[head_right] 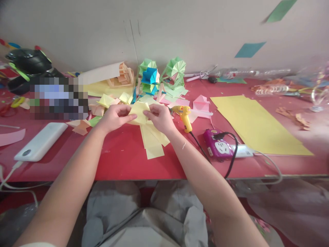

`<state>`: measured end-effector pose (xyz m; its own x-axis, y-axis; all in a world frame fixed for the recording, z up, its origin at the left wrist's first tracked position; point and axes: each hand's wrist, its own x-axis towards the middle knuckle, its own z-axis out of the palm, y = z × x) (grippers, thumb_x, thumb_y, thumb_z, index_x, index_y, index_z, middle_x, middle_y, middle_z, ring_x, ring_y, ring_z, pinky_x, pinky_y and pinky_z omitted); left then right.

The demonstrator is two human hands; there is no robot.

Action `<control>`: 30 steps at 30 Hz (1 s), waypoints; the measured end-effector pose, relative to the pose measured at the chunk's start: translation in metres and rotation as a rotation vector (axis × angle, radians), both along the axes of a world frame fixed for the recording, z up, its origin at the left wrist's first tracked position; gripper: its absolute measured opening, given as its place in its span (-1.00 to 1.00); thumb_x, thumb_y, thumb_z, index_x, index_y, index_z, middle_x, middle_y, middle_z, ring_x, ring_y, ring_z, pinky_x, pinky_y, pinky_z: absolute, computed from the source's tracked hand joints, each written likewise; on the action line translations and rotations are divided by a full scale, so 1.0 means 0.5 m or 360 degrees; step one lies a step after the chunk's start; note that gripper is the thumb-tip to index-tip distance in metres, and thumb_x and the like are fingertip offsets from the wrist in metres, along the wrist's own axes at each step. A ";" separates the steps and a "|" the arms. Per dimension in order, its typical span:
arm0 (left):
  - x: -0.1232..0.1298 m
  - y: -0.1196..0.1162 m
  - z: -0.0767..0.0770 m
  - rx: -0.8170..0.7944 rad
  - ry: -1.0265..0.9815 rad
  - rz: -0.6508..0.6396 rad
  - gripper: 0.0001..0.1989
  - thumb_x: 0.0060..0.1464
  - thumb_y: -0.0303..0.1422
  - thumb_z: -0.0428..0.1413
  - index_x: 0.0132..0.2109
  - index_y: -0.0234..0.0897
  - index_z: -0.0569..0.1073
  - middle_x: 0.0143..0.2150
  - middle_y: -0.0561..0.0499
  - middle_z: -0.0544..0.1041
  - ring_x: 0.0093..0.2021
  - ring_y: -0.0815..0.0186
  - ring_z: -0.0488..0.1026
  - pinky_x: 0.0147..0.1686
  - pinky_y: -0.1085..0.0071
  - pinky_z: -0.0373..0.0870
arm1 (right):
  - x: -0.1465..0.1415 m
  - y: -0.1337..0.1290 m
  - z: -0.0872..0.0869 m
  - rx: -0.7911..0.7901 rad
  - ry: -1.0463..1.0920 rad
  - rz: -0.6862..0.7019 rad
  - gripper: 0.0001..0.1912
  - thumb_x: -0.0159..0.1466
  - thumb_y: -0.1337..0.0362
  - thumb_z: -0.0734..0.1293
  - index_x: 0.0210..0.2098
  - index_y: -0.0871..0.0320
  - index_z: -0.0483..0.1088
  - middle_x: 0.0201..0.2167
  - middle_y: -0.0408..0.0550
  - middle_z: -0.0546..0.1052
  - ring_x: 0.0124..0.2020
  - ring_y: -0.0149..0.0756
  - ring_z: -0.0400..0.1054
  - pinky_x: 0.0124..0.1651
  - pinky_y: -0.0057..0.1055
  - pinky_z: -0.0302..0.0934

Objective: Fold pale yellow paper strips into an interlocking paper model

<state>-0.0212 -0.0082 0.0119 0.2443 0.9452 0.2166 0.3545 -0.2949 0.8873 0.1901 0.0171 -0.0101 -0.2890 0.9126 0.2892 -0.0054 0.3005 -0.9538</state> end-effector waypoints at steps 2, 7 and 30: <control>0.002 0.001 0.000 0.0029 -0.0049 0.0088 -0.73 -0.02 -0.16 0.34 -0.38 -0.25 0.52 -0.37 0.03 0.57 -0.29 0.23 0.54 -0.24 0.33 0.44 | -0.001 -0.001 0.001 0.0009 0.0014 -0.0018 -0.59 0.11 -0.09 0.52 -0.33 0.13 0.52 -0.38 -0.04 0.61 -0.35 -0.26 0.51 -0.24 -0.25 0.47; 0.004 0.004 0.003 -0.0112 -0.0217 0.0226 -0.57 -0.16 -0.17 0.44 -0.17 -0.22 0.50 -0.36 0.03 0.61 -0.30 0.20 0.59 -0.25 0.30 0.47 | 0.000 -0.002 0.004 0.0031 0.0014 -0.0021 -0.58 0.12 -0.09 0.52 -0.32 0.15 0.52 -0.37 -0.03 0.61 -0.35 -0.25 0.51 -0.24 -0.27 0.47; -0.002 0.008 0.002 -0.0155 -0.0137 0.0499 -0.55 -0.35 -0.18 0.51 -0.30 -0.29 0.59 -0.36 -0.04 0.61 -0.28 0.18 0.58 -0.24 0.27 0.48 | 0.000 0.003 -0.001 -0.0007 0.0029 -0.0052 -0.60 0.07 -0.04 0.56 -0.36 0.16 0.53 -0.42 -0.06 0.60 -0.41 -0.30 0.50 -0.30 -0.31 0.48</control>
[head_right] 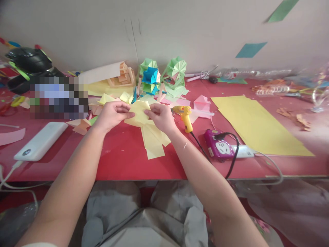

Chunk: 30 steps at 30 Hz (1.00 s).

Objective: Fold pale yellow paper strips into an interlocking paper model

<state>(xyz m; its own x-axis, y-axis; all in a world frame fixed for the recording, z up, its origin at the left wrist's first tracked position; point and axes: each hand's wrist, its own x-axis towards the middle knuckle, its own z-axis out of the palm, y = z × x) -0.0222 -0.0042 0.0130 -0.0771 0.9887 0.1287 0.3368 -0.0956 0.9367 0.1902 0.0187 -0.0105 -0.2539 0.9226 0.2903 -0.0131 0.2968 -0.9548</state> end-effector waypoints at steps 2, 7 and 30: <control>-0.001 -0.003 0.002 -0.0012 -0.0032 -0.0024 -0.55 -0.34 -0.21 0.51 -0.28 -0.29 0.60 -0.34 -0.04 0.62 -0.25 0.17 0.58 -0.20 0.26 0.50 | 0.001 -0.001 0.002 -0.0035 0.0000 0.0020 -0.61 0.08 -0.04 0.55 -0.35 0.16 0.53 -0.41 -0.06 0.60 -0.40 -0.30 0.50 -0.29 -0.31 0.49; 0.001 -0.010 0.005 -0.0160 -0.0303 -0.0366 -0.62 -0.15 -0.25 0.45 -0.15 -0.27 0.66 -0.20 -0.08 0.68 -0.14 0.15 0.61 -0.04 0.22 0.52 | 0.003 -0.004 0.006 -0.0071 -0.0032 0.0097 -0.63 0.13 -0.02 0.52 -0.34 0.17 0.51 -0.41 -0.05 0.59 -0.39 -0.30 0.50 -0.29 -0.32 0.46; 0.023 -0.007 0.003 -0.0359 -0.0806 -0.0251 -0.69 -0.09 -0.29 0.42 -0.18 -0.32 0.63 -0.24 -0.10 0.68 -0.11 0.14 0.63 0.01 0.22 0.55 | 0.007 -0.022 -0.002 0.0887 -0.0962 -0.0043 -0.53 0.42 0.27 0.16 0.26 0.13 0.39 0.00 0.12 0.47 -0.10 -0.18 0.41 -0.16 -0.26 0.33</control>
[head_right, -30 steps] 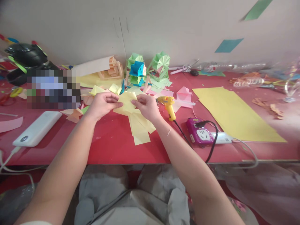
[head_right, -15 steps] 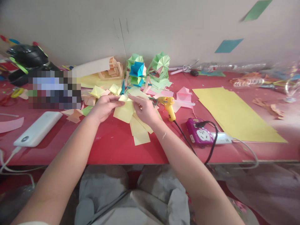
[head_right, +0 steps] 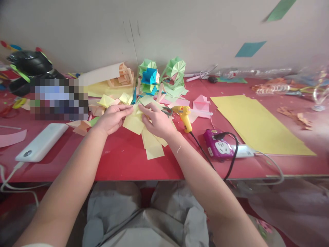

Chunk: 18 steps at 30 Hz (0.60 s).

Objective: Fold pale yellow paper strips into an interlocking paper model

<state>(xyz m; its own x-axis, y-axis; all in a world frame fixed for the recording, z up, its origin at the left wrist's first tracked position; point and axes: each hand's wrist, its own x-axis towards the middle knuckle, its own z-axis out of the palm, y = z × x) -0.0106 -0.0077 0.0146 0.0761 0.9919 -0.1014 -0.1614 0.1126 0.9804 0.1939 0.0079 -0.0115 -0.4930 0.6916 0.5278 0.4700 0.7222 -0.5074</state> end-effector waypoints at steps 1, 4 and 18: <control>-0.001 0.001 -0.001 0.0000 0.0017 0.0017 -0.67 -0.12 -0.32 0.44 -0.17 -0.32 0.63 -0.24 -0.09 0.68 -0.12 0.15 0.63 0.02 0.23 0.54 | -0.001 -0.002 0.000 0.0003 -0.0021 -0.0012 -0.53 0.42 0.25 0.16 0.27 0.13 0.39 0.01 0.13 0.47 -0.10 -0.17 0.41 -0.19 -0.26 0.33; -0.002 0.003 -0.004 0.0000 0.0074 0.0065 -0.67 -0.13 -0.32 0.44 -0.17 -0.32 0.64 -0.24 -0.10 0.68 -0.11 0.15 0.62 0.03 0.21 0.52 | -0.002 -0.006 0.002 0.0009 -0.0063 -0.0022 -0.52 0.44 0.18 0.16 0.29 0.13 0.36 0.03 0.14 0.45 -0.13 -0.18 0.42 -0.22 -0.26 0.33; -0.012 0.013 -0.028 0.0158 0.0404 -0.0119 -0.63 -0.03 -0.17 0.39 -0.09 -0.25 0.68 -0.14 -0.13 0.68 -0.02 0.09 0.58 0.07 0.16 0.44 | -0.008 0.005 0.001 -0.0069 0.0363 0.0223 -0.79 0.36 0.06 0.36 -0.23 0.07 0.41 -0.05 0.05 0.47 -0.03 -0.18 0.37 -0.03 -0.21 0.37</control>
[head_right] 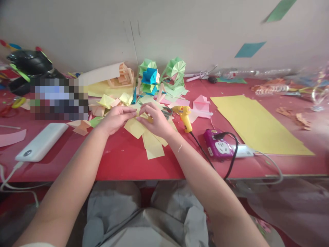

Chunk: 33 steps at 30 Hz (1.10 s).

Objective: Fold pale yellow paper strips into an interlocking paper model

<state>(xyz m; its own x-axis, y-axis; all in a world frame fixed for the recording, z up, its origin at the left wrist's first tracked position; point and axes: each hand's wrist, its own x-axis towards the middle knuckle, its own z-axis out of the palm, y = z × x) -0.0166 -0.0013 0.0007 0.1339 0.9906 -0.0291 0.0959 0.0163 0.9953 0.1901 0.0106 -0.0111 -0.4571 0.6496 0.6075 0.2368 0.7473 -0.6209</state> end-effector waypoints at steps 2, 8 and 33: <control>0.001 -0.001 0.002 -0.0030 0.0000 -0.0075 -0.64 -0.01 -0.17 0.38 -0.08 -0.24 0.68 -0.14 -0.14 0.68 -0.06 0.09 0.59 0.04 0.15 0.45 | 0.000 -0.001 0.002 -0.0019 -0.0011 0.0048 -0.76 0.37 0.04 0.34 -0.26 0.08 0.39 -0.07 0.05 0.46 -0.04 -0.20 0.37 -0.01 -0.21 0.36; 0.004 -0.006 0.007 0.0039 -0.0005 -0.0186 -0.69 -0.02 -0.19 0.39 -0.12 -0.20 0.69 -0.11 -0.11 0.68 0.05 0.08 0.55 0.12 0.18 0.42 | 0.000 0.004 -0.002 -0.0069 -0.0023 0.0099 -0.70 0.38 -0.03 0.30 -0.28 0.07 0.39 -0.10 0.05 0.46 -0.08 -0.20 0.37 0.01 -0.18 0.33; 0.006 -0.022 0.024 -0.0084 -0.0164 -0.0359 -0.60 -0.03 -0.43 0.30 0.02 -0.17 0.65 -0.05 -0.11 0.68 -0.02 0.06 0.60 -0.06 0.19 0.51 | -0.007 0.006 -0.008 -0.0257 0.0148 -0.0050 -0.75 0.30 0.01 0.41 -0.31 0.05 0.55 -0.02 0.02 0.51 0.08 -0.12 0.40 0.23 -0.07 0.22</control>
